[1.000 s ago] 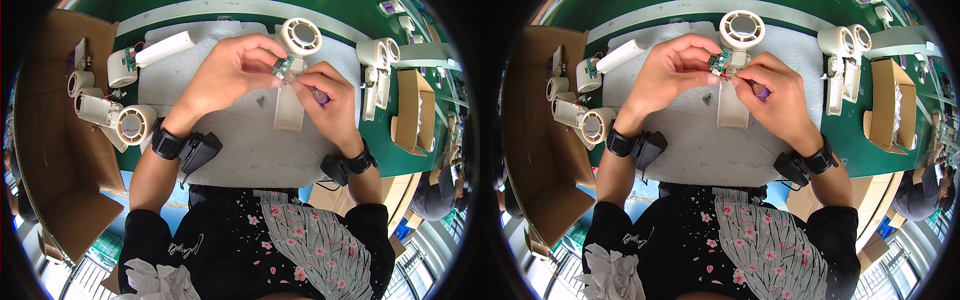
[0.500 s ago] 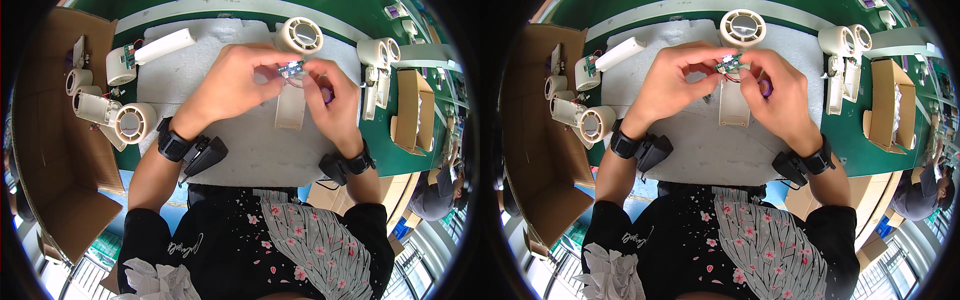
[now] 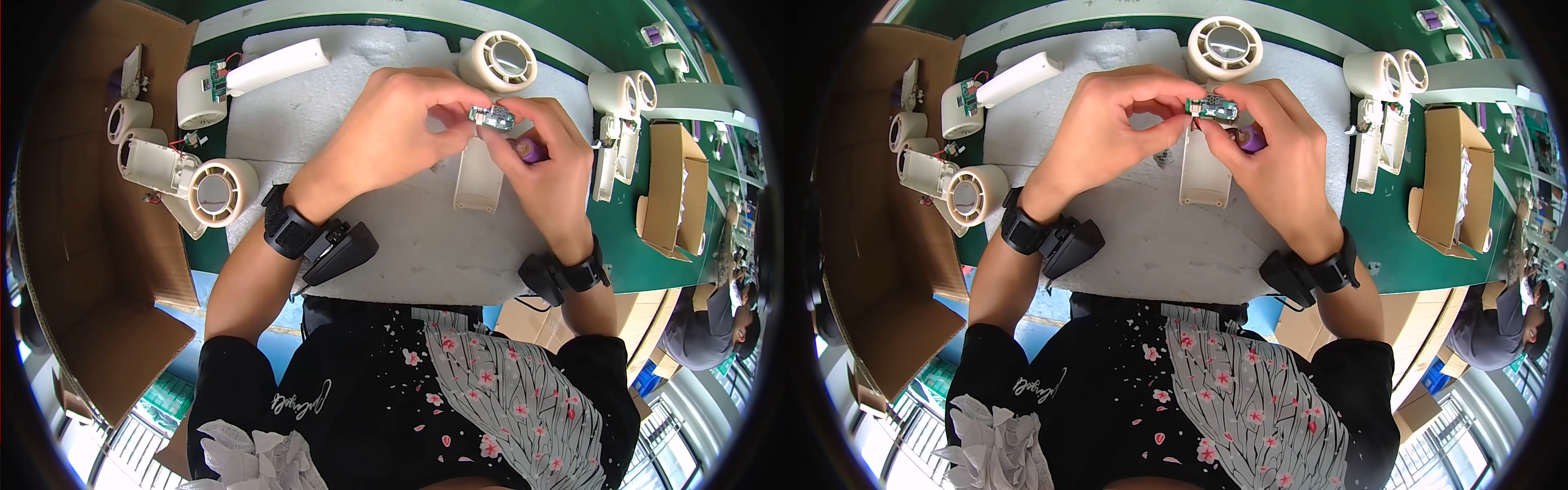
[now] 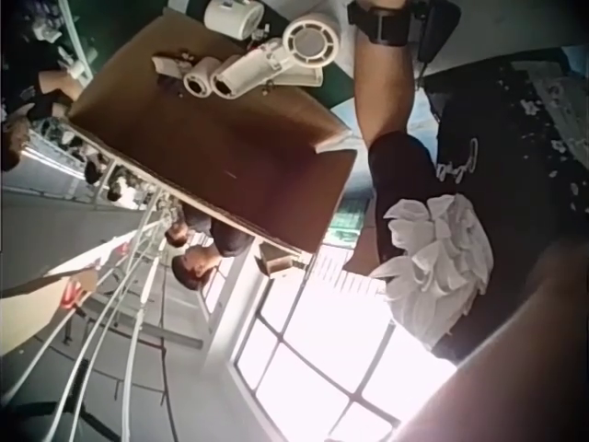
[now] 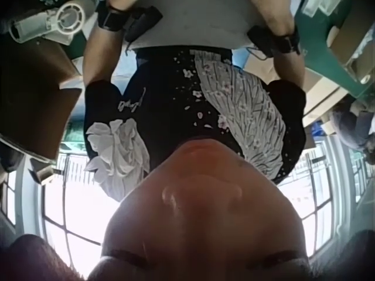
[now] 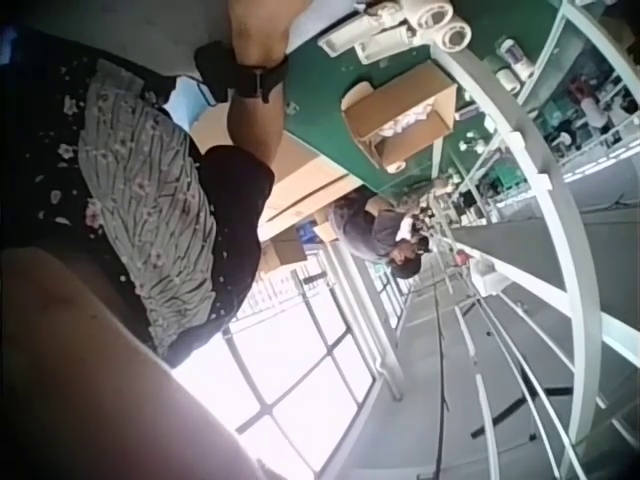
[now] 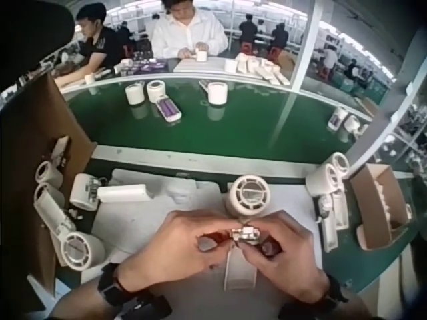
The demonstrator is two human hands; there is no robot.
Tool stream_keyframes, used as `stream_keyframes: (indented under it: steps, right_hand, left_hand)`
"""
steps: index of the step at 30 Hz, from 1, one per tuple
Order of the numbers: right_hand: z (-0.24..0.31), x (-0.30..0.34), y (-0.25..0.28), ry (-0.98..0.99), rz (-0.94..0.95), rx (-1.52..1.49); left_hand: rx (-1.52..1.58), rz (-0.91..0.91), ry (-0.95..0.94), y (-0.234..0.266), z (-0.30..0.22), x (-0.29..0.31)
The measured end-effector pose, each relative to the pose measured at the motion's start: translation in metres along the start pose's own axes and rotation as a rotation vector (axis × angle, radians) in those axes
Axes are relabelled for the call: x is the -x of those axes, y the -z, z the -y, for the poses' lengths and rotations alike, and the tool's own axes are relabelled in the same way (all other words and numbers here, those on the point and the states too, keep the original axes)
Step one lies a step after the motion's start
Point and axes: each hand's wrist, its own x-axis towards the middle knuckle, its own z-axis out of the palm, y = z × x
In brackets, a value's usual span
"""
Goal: The recorder is assembling electronic units by putting batteries and PCBs into a plastic housing on a factory assembly line.
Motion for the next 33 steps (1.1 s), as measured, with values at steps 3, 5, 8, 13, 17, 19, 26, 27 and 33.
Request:
stream_keyframes:
  steps: [3,5,8,13,17,19,26,27,33]
  right_hand:
    - [0.001,0.000,0.001,-0.042,-0.004,0.011]
    - [0.002,-0.001,0.002,-0.045,0.000,0.019]
    - [0.001,-0.002,0.003,-0.049,0.006,0.036]
    - [-0.003,-0.002,0.001,0.051,-0.037,0.035]
    - [-0.004,-0.002,0.000,0.027,-0.036,0.017]
    - [-0.005,-0.003,0.000,0.041,-0.042,0.012]
    - [0.000,-0.003,0.003,-0.015,-0.007,-0.011]
    - [0.003,-0.003,0.004,-0.048,0.018,-0.018]
    - [0.012,0.002,0.010,-0.072,0.040,0.045]
  left_hand:
    - [-0.027,-0.018,-0.036,0.000,0.001,0.000]
    - [-0.079,-0.041,-0.093,-0.001,0.001,0.000]
    - [-0.103,-0.056,-0.128,-0.002,0.000,-0.001]
    - [-0.140,-0.074,-0.169,-0.004,0.002,-0.002]
    - [-0.125,-0.094,-0.141,-0.005,0.002,-0.003]
    - [-0.133,-0.094,-0.140,-0.005,0.001,-0.002]
    - [-0.086,-0.084,-0.064,-0.005,-0.002,-0.002]
    - [-0.056,-0.067,-0.065,-0.003,-0.001,-0.001]
    - [0.080,0.052,-0.005,0.001,0.002,-0.001]
